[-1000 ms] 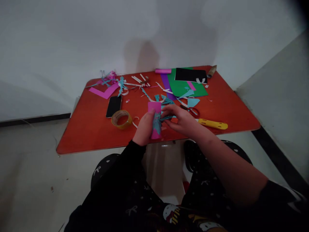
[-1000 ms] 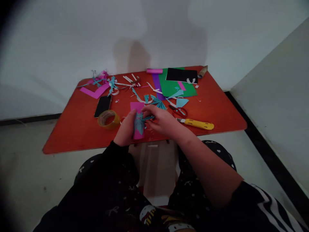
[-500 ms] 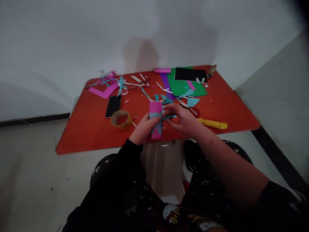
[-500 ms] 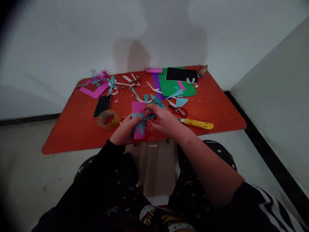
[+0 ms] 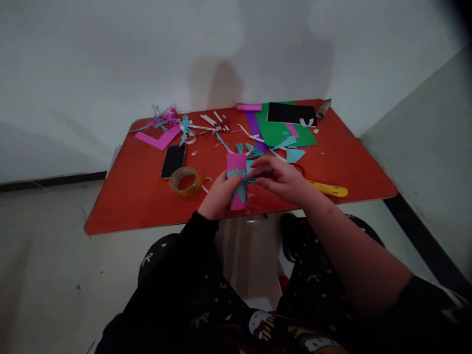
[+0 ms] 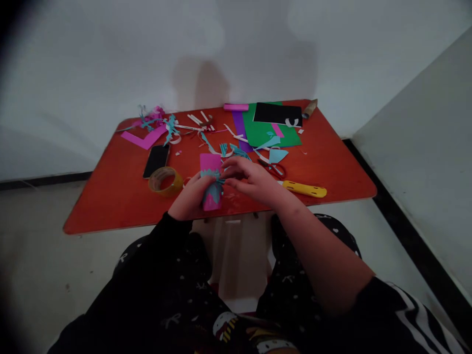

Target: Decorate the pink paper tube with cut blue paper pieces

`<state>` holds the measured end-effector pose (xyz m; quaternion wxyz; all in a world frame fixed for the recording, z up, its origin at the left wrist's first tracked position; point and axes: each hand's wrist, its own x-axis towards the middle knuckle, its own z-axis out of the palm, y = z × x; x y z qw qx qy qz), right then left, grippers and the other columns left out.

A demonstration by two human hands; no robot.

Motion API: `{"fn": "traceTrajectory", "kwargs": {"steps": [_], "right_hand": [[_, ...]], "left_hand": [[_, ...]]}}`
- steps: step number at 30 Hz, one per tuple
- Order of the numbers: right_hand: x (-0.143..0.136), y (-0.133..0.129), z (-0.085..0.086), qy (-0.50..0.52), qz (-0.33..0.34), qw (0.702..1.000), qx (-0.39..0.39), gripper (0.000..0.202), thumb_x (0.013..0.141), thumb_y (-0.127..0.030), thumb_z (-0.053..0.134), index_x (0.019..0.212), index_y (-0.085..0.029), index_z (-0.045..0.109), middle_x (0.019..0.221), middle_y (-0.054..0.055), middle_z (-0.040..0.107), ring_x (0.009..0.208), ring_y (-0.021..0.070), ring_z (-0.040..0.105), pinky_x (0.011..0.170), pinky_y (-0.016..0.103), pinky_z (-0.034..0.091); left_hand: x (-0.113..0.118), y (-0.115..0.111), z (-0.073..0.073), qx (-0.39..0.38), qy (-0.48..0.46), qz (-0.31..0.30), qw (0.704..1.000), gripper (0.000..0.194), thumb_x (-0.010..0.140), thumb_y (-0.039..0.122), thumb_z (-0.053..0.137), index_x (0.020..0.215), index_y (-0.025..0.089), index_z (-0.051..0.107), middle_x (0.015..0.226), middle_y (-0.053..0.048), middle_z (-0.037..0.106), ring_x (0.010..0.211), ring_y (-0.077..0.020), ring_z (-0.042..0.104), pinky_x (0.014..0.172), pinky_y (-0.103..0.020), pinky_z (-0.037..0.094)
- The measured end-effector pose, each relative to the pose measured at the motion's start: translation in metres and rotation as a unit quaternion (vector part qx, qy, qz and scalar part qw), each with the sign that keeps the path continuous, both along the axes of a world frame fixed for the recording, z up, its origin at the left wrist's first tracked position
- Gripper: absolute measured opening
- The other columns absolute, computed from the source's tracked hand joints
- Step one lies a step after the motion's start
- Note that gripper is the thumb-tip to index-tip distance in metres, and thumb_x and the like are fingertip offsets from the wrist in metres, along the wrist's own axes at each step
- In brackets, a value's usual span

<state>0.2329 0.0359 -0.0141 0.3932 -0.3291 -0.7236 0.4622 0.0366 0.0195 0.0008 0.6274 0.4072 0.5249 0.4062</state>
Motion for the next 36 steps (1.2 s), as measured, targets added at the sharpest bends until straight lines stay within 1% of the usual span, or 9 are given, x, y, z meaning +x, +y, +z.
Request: {"fn": "traceTrajectory", "kwargs": {"steps": [3,8,13,18,21,24,28,31,36], "right_hand": [[0.001,0.001,0.004,0.032,-0.004,0.998,-0.053,0.031,0.091,-0.039,0.074,0.115,-0.024,0.063,0.105,0.007,0.076,0.099,0.0222,0.074,0.083,0.037,0.061],[0.005,0.006,0.008,0.008,0.021,0.990,-0.139,0.024,0.086,-0.043,0.077,0.095,-0.021,0.074,0.085,0.003,0.073,0.071,0.0165,0.066,0.066,0.032,0.056],[0.005,0.008,0.008,-0.017,-0.038,0.990,-0.132,0.023,0.086,-0.042,0.073,0.078,-0.020,0.072,0.065,0.000,0.066,0.060,0.0138,0.058,0.058,0.029,0.047],[0.002,0.011,0.005,-0.009,-0.050,0.990,-0.130,0.026,0.085,-0.043,0.074,0.076,-0.020,0.069,0.065,0.000,0.064,0.058,0.0135,0.056,0.057,0.029,0.045],[-0.001,0.010,0.000,0.018,-0.078,0.992,-0.096,0.030,0.086,-0.049,0.075,0.087,-0.021,0.064,0.070,-0.001,0.061,0.061,0.0137,0.055,0.057,0.029,0.044],[-0.003,0.007,-0.002,0.013,-0.120,0.992,0.021,0.040,0.080,-0.052,0.083,0.099,-0.024,0.061,0.086,0.000,0.061,0.071,0.0148,0.054,0.063,0.030,0.046],[-0.004,0.004,0.000,-0.056,-0.091,0.982,0.155,0.031,0.086,-0.048,0.080,0.093,-0.023,0.061,0.088,0.002,0.058,0.073,0.0158,0.050,0.066,0.031,0.045],[-0.005,0.007,-0.002,-0.061,-0.097,0.979,0.167,0.024,0.092,-0.043,0.074,0.088,-0.023,0.062,0.083,0.001,0.056,0.071,0.0155,0.050,0.064,0.031,0.043],[-0.004,0.012,-0.008,-0.039,-0.134,0.982,0.127,0.022,0.091,-0.039,0.074,0.085,-0.023,0.061,0.082,0.000,0.059,0.071,0.0160,0.052,0.063,0.031,0.041]], "left_hand": [[0.000,-0.001,0.001,-0.029,-0.037,-0.009,0.999,0.021,0.076,0.032,0.075,0.088,0.019,0.064,0.067,0.002,0.061,0.053,-0.0114,0.055,0.053,-0.023,0.049],[-0.004,-0.001,0.000,-0.014,-0.009,-0.009,1.000,0.019,0.076,0.026,0.074,0.089,0.018,0.063,0.065,0.004,0.059,0.050,-0.0083,0.050,0.050,-0.020,0.043],[-0.007,0.000,-0.005,0.012,0.023,-0.027,0.999,0.020,0.075,0.026,0.074,0.091,0.018,0.065,0.068,0.002,0.062,0.053,-0.0099,0.052,0.052,-0.021,0.042],[-0.005,-0.001,-0.008,0.018,0.013,-0.053,0.998,0.020,0.075,0.025,0.074,0.092,0.018,0.066,0.072,0.000,0.067,0.058,-0.0124,0.057,0.055,-0.023,0.045],[-0.004,0.000,-0.006,-0.012,-0.015,-0.019,1.000,0.021,0.077,0.027,0.075,0.092,0.018,0.064,0.070,-0.001,0.066,0.056,-0.0130,0.057,0.054,-0.024,0.045],[-0.002,0.002,-0.004,-0.026,-0.042,0.022,0.999,0.018,0.081,0.029,0.073,0.089,0.018,0.062,0.069,-0.001,0.064,0.055,-0.0133,0.057,0.054,-0.024,0.046],[-0.002,0.003,-0.002,-0.027,-0.041,0.051,0.997,0.015,0.082,0.030,0.072,0.085,0.019,0.062,0.069,-0.002,0.063,0.057,-0.0146,0.059,0.054,-0.025,0.048],[-0.001,0.002,-0.002,-0.033,-0.040,0.050,0.997,0.015,0.081,0.029,0.072,0.087,0.019,0.063,0.068,-0.001,0.063,0.057,-0.0147,0.060,0.054,-0.025,0.048],[-0.001,0.001,-0.004,-0.047,-0.048,0.015,0.998,0.021,0.079,0.030,0.074,0.091,0.018,0.063,0.072,-0.002,0.067,0.056,-0.0139,0.062,0.052,-0.024,0.048]]}}
